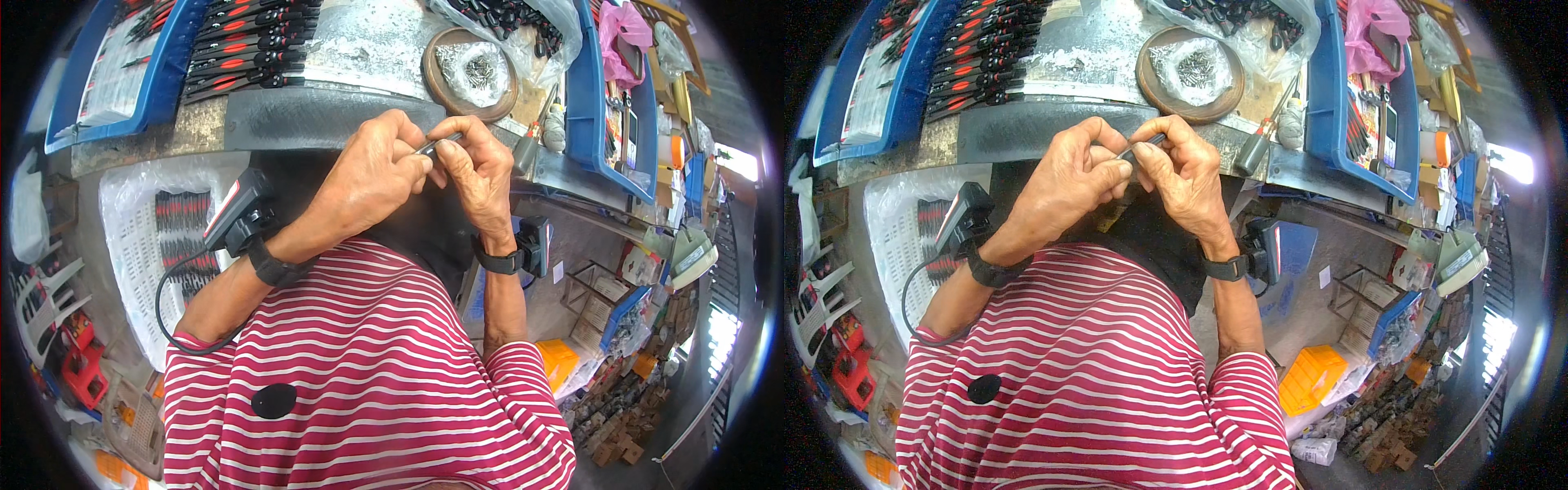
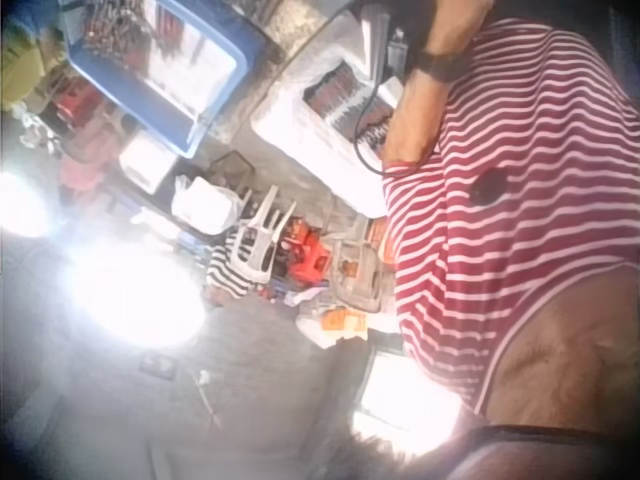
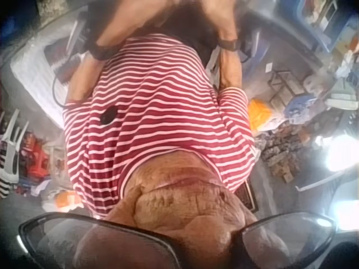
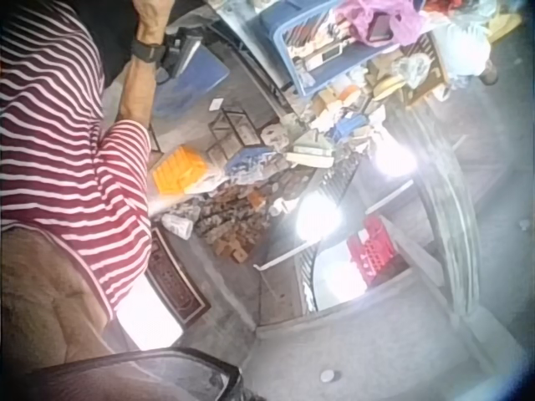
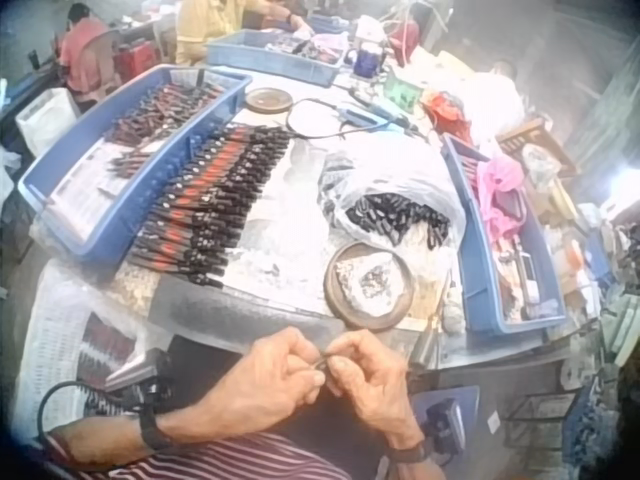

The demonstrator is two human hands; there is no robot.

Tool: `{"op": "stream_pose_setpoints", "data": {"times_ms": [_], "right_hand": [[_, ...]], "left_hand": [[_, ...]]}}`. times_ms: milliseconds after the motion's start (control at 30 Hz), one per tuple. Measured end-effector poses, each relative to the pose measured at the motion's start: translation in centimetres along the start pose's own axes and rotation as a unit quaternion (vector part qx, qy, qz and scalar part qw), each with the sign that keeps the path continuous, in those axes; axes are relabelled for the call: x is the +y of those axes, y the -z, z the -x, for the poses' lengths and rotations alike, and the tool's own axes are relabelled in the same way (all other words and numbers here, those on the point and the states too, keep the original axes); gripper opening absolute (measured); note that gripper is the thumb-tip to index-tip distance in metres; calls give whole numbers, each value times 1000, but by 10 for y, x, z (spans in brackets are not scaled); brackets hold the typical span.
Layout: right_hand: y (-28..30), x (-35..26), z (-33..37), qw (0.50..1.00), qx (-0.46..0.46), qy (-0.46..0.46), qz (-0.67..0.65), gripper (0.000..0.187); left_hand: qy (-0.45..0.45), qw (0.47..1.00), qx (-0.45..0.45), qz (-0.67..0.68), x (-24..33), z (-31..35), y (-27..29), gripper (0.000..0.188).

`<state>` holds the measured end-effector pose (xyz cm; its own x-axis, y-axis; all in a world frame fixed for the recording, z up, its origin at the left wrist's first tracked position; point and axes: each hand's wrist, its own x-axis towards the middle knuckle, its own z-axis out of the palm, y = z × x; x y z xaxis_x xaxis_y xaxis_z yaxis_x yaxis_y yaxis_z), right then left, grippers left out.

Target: The person repeatedly assembles screwdrivers by inserting metal shafts into black and red handles, then placing the completed tools into a blue tray. The person also picks up a hammer and uses it to tap a handle during assembly.

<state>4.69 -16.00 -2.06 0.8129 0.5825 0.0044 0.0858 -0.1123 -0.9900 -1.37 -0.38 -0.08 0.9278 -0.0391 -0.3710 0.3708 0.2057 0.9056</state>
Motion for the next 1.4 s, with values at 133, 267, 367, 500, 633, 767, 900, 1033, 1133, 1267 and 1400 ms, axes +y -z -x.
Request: {"op": "stream_pose_setpoints", "data": {"times_ms": [133,267,367,500,633,767,900,1033,1133,1267,1400], "right_hand": [[0,-1,-1,996,-19,-30,-77,12],[-2,-2,0,1000,-7,-7,-25,13],[-1,-1,-2,997,-32,-38,-58,17],[-3,3,-7,980,-50,-63,-181,19],[-6,-2,-5,979,-20,-74,-190,18],[-4,-15,-3,1000,-4,-30,-5,19],[-2,-27,-8,960,-41,128,246,24],[-7,-39,-16,914,-84,207,340,29],[-13,-48,-27,874,-96,286,380,29],[-23,-59,-40,828,-139,343,420,27],[-32,-69,-51,817,-166,374,407,28]], "left_hand": [[4,1000,-15,14,0,2,3,15],[3,1000,-14,14,1,3,5,16],[3,1000,-6,11,1,1,6,16],[-11,999,15,-35,-4,3,8,17],[-80,994,33,-67,-12,0,10,18],[-97,992,34,-79,-13,0,14,21],[-37,999,2,-39,-7,5,22,26],[-2,999,-35,-14,3,8,32,28],[-3,999,-52,4,11,11,40,33],[-12,998,-61,2,21,17,55,36],[-49,995,-87,-30,34,21,70,35]]}}
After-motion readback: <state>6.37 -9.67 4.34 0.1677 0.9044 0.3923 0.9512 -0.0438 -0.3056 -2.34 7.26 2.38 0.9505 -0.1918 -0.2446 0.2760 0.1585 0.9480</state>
